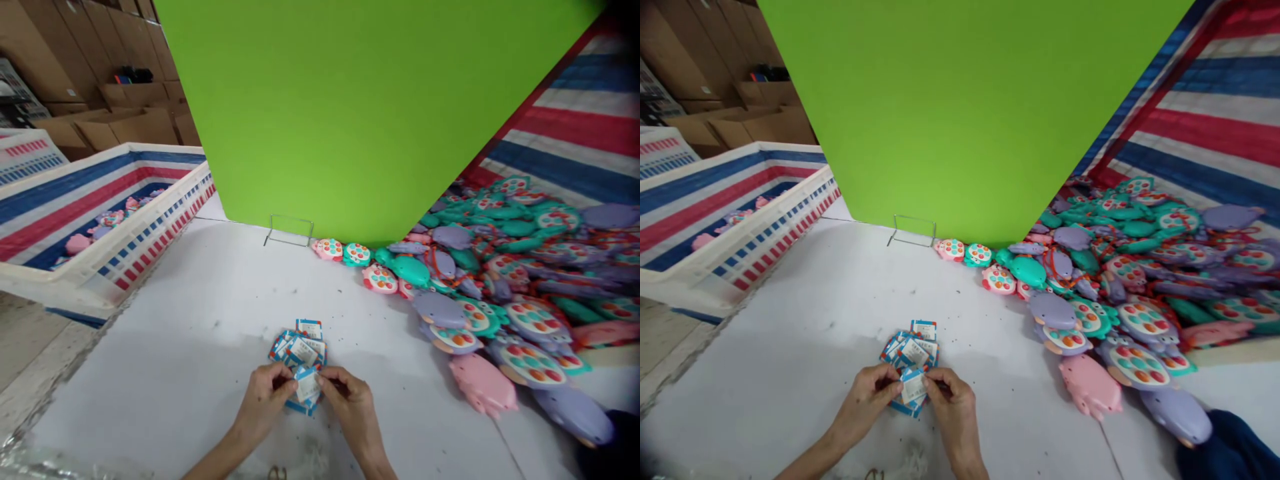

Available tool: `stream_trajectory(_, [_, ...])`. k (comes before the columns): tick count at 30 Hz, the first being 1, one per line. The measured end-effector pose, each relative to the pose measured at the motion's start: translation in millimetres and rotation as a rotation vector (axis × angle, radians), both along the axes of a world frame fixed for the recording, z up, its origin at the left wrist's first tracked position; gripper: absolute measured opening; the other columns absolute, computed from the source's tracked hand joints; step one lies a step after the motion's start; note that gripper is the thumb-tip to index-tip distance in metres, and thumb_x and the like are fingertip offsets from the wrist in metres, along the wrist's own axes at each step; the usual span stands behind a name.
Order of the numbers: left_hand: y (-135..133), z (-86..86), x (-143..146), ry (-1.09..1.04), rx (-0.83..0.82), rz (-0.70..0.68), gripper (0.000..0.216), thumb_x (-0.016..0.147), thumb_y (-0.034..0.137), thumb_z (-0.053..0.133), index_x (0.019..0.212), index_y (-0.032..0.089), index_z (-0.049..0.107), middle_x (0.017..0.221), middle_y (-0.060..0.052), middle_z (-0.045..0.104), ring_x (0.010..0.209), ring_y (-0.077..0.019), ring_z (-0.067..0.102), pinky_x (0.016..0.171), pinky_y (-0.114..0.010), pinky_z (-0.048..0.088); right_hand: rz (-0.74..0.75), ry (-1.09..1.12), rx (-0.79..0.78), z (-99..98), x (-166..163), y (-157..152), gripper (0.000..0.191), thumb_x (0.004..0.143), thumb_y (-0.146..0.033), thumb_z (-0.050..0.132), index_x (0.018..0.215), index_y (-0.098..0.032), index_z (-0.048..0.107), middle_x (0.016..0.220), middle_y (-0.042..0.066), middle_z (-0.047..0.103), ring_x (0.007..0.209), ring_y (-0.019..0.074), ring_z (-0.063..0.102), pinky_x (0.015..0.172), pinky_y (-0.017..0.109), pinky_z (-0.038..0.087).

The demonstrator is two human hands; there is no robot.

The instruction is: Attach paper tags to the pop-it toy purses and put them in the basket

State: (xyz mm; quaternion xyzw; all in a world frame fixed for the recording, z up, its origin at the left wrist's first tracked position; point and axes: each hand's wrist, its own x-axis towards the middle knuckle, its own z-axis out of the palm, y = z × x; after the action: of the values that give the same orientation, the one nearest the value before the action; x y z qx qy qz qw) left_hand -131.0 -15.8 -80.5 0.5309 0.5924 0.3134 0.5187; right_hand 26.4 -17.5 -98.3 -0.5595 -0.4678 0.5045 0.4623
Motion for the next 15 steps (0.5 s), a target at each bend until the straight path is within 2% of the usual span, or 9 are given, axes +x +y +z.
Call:
stream_trajectory(6, [0,6.7,-8,0.054,-0.030,0.006,0.025,0.070,0.033,0.051,0.054,0.013,0.051,0.048,0.002,0.044,0.048,-0.0116,0.041,0.047,-0.021,0.031,-0.055,-0.038,0.002,-1.4,7,4,0.015,0.069,-0.030,0.063,0.062,-0.016,0.065,0.056,0.001,0.064,0.054,0.0144,0.056,0.053,0.021,0.045])
stream_trajectory(10, [0,21.2,-6,0.161,0.101,0.063,0.022,0.070,0.033,0.055,0.073,0.012,0.061,0.068,-0.003,0.054,0.058,-0.0129,0.043,0.054,-0.022,0.033,-0.089,-0.063,0.025,-1.6,11,4,0.018,0.070,-0.033,0.061,0.063,-0.016,0.063,0.055,0.001,0.063,0.053,0.0149,0.056,0.052,0.023,0.045])
stream_trajectory(12, [1,24.7,0,0.112,0.118,0.039,0.025,0.068,0.032,0.057,0.082,0.013,0.062,0.072,-0.003,0.055,0.061,-0.0133,0.044,0.055,-0.021,0.033,-0.084,-0.075,0.039,1.1,10,2,0.019,0.070,-0.034,0.061,0.063,-0.016,0.063,0.054,0.000,0.061,0.050,0.0143,0.054,0.049,0.023,0.045])
stream_trajectory(15, [2,22.7,10,-0.057,0.015,-0.027,0.022,0.069,0.033,0.052,0.068,0.012,0.059,0.055,0.001,0.047,0.051,-0.0114,0.041,0.049,-0.020,0.032,-0.093,-0.103,0.069,10.0,8,-3,0.017,0.072,-0.033,0.059,0.066,-0.017,0.063,0.057,0.000,0.059,0.051,0.0136,0.051,0.047,0.022,0.042])
